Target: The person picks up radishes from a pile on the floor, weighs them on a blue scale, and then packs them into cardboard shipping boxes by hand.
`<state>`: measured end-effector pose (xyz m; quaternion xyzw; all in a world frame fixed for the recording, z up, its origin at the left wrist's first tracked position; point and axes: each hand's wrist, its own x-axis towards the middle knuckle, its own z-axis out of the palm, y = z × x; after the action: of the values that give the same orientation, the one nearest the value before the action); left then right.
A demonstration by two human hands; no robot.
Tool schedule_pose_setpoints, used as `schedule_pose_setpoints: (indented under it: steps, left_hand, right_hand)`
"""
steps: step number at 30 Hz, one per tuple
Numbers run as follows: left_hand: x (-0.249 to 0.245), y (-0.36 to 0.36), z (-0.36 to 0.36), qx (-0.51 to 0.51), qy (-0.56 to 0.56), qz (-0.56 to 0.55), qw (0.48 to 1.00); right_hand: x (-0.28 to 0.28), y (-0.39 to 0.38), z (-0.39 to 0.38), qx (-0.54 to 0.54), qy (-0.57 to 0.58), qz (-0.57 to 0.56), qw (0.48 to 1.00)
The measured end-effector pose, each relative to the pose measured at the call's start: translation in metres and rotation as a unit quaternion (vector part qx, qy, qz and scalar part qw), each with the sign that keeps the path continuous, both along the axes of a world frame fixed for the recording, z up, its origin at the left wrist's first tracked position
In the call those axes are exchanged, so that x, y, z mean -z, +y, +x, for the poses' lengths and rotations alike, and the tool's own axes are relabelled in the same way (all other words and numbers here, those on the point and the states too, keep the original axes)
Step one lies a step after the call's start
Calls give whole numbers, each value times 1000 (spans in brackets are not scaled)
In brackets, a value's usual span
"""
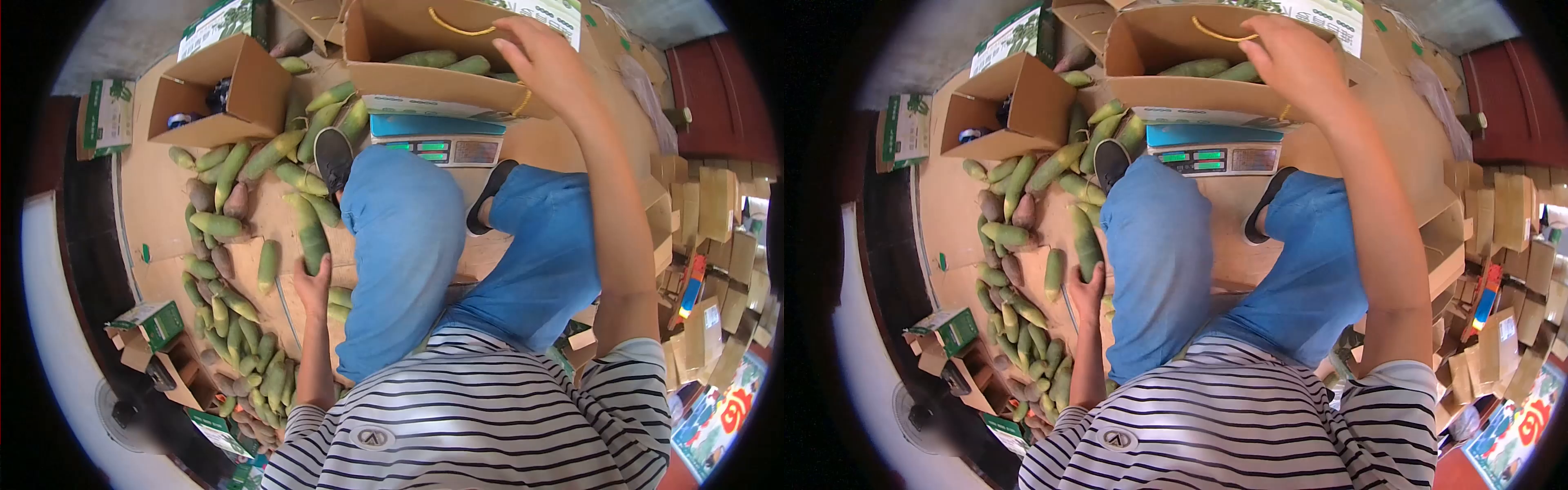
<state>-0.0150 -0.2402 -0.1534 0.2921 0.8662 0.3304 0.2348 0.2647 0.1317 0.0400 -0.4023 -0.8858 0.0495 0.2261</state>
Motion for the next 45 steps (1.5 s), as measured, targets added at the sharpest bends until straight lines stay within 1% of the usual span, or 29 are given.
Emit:
schedule_pose_setpoints:
  steps: [1, 2, 3, 5, 7, 9, 11, 13, 14, 15, 17, 18, 21, 24, 27, 30, 32, 33, 36, 38, 39, 42, 45]
  left_hand:
    - [-10, 12, -4, -1, 52, 23, 998]
    - [-22, 26, -6, 2, 75, 56, 996]
    - [-39, 40, -7, 5, 96, 89, 991]
    - [-83, 76, -1, 68, 169, 178, 967]
    - [-124, 112, 8, 114, 228, 239, 937]
    - [-160, 151, 23, 155, 250, 274, 916]
    - [-190, 190, 37, 219, 244, 305, 894]
    - [-210, 231, 49, 293, 282, 318, 856]
    - [-213, 251, 55, 323, 282, 302, 851]
    - [-214, 267, 61, 353, 283, 284, 846]
    - [-212, 282, 77, 378, 286, 247, 845]
    - [-210, 279, 82, 408, 289, 241, 832]
    - [-227, 240, 103, 494, 176, 230, 820]
    - [-228, 195, 110, 578, 152, 107, 795]
    - [-238, 181, 105, 562, 223, 74, 793]
    - [-242, 175, 99, 550, 264, 56, 790]
    - [-241, 172, 95, 543, 286, 46, 788]
    - [-240, 170, 93, 534, 283, 42, 796]
    - [-243, 166, 85, 507, 278, 30, 816]
    - [-245, 161, 80, 487, 266, 29, 831]
    - [-245, 159, 77, 477, 260, 30, 839]
    - [-246, 155, 71, 461, 257, 36, 849]
    - [-244, 154, 67, 444, 249, 40, 860]
  right_hand:
    - [3, 1, 2, 2, -9, 9, 1000]
    - [4, 0, 5, 3, -18, 19, 1000]
    - [2, -1, 7, 17, -28, 3, 999]
    - [0, -4, 10, 39, -48, -31, 998]
    - [0, -1, 14, 41, -41, -15, 998]
    - [-2, 1, 17, 53, -34, -9, 998]
    - [-7, 0, 18, 77, -26, -14, 997]
    - [-11, 5, 25, 94, 1, -11, 996]
    - [-13, 6, 29, 102, 15, -10, 995]
    - [-15, 6, 31, 115, 46, 16, 992]
    - [-21, 4, 35, 139, 110, 68, 982]
    - [-28, 1, 35, 163, 99, 49, 980]
    - [-22, 4, 43, 122, 106, 83, 983]
    - [-32, -5, 39, 119, 73, 28, 990]
    - [-25, -2, 36, 84, 83, 69, 991]
    - [-31, -8, 34, 99, 54, 14, 994]
    - [-31, -11, 35, 64, 47, -19, 997]
    - [-30, -12, 35, 46, 46, -36, 997]
    - [-29, -24, 38, 12, -89, -71, 993]
    - [-28, -25, 34, 15, -214, -165, 963]
    - [-27, -24, 32, 16, -275, -210, 938]
    - [-20, -22, 34, -5, -217, -158, 963]
    - [-16, -21, 34, -9, -211, -155, 965]
